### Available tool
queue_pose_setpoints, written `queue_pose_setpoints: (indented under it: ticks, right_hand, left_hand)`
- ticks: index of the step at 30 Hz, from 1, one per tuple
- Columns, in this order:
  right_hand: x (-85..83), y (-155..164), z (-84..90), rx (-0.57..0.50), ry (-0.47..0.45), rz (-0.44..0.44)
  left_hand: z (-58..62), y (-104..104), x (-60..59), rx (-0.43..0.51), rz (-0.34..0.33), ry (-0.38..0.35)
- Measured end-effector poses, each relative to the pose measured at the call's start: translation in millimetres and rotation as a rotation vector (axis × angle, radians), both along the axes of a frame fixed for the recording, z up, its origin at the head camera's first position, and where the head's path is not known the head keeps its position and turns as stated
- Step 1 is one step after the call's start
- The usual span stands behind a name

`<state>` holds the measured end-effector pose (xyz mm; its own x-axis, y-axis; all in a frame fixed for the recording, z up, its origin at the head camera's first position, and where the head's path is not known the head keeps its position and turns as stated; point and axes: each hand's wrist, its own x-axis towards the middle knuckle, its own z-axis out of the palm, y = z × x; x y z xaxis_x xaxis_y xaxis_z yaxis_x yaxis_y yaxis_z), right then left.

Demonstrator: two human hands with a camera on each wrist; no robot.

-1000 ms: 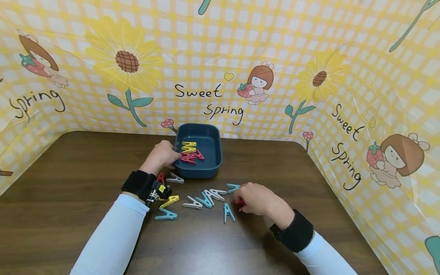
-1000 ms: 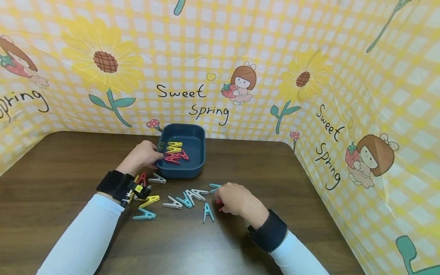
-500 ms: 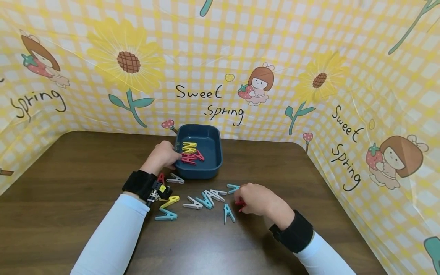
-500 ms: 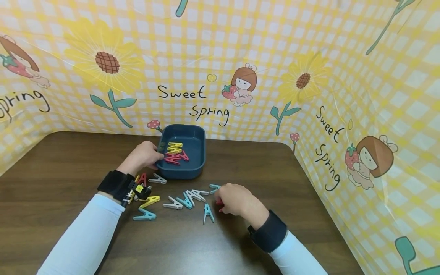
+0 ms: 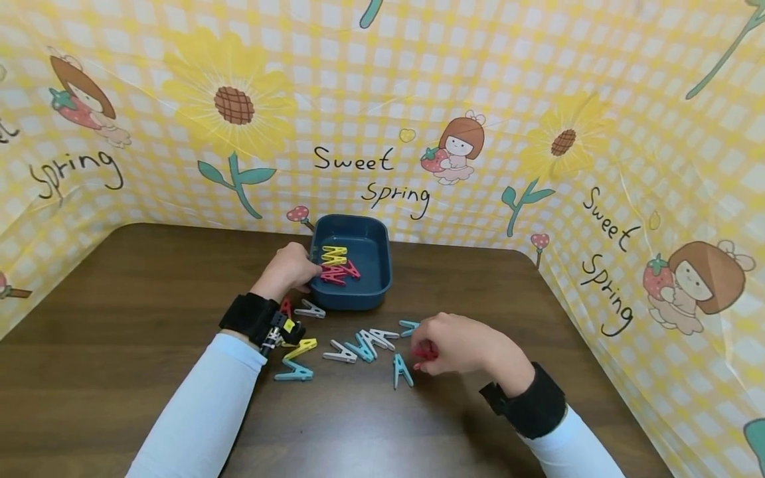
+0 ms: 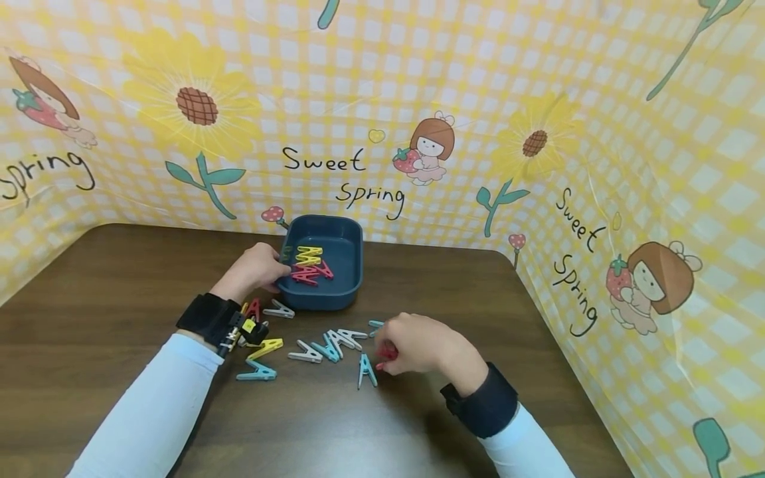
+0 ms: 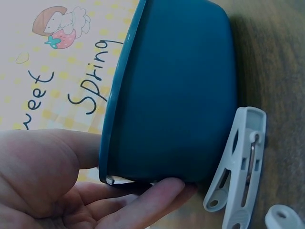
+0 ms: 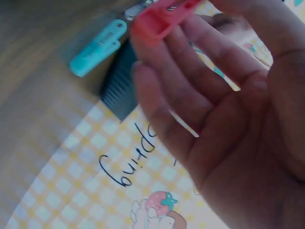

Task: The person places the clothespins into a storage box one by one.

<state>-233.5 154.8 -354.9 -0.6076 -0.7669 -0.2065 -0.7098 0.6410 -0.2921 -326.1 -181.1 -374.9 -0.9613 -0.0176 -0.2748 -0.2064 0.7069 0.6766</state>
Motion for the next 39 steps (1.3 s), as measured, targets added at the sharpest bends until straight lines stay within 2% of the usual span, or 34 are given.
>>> queue_pose_setpoints:
  ticks: [4,8,12,16,20,24,27,31,34,35,39]
  right_hand:
    - [-3.9,-7,12.7,-0.085,0.101,0.028]
    - [-18.5,-23,32.1,-0.169,0.193,0.034]
    - [-47.5,-49,51.6,-0.204,0.225,0.012]
    - [-84.0,-80,59.3,-0.117,0.165,-0.066]
    - [-116.5,-108,54.2,0.034,0.112,-0.119]
    - [-136.9,-126,45.0,0.150,0.057,-0.106]
    - [-144.7,-137,38.7,0.229,0.000,-0.101]
    - [-152.0,-148,28.0,0.312,-0.010,-0.102]
    - [-155.2,-154,20.4,0.339,0.016,-0.110]
    - [-166.2,-156,9.6,0.339,0.022,-0.120]
    - [-168.4,-159,3.7,0.347,0.078,-0.151]
  left_hand:
    - [0.7,0,-0.1,-0.008,0.002,-0.002]
    - [1.0,0,0.0,-0.008,0.007,-0.002]
    - [0.9,-3,-0.2,-0.007,0.007,-0.010]
    - [0.4,-5,-0.6,-0.011,-0.003,-0.010]
    - [-0.4,-4,-1.1,-0.007,-0.001,-0.015]
    - [1.1,-2,-1.9,-0.008,-0.007,-0.010]
    - [3.1,-2,-1.3,-0.011,-0.017,-0.002]
    - [4.7,-2,-0.5,-0.015,-0.031,0.000]
    - [4.6,-3,-0.4,-0.016,-0.037,-0.003]
    - [4.6,-3,-0.4,-0.015,-0.037,-0.005]
    - [3.6,-3,-1.4,-0.014,-0.028,-0.011]
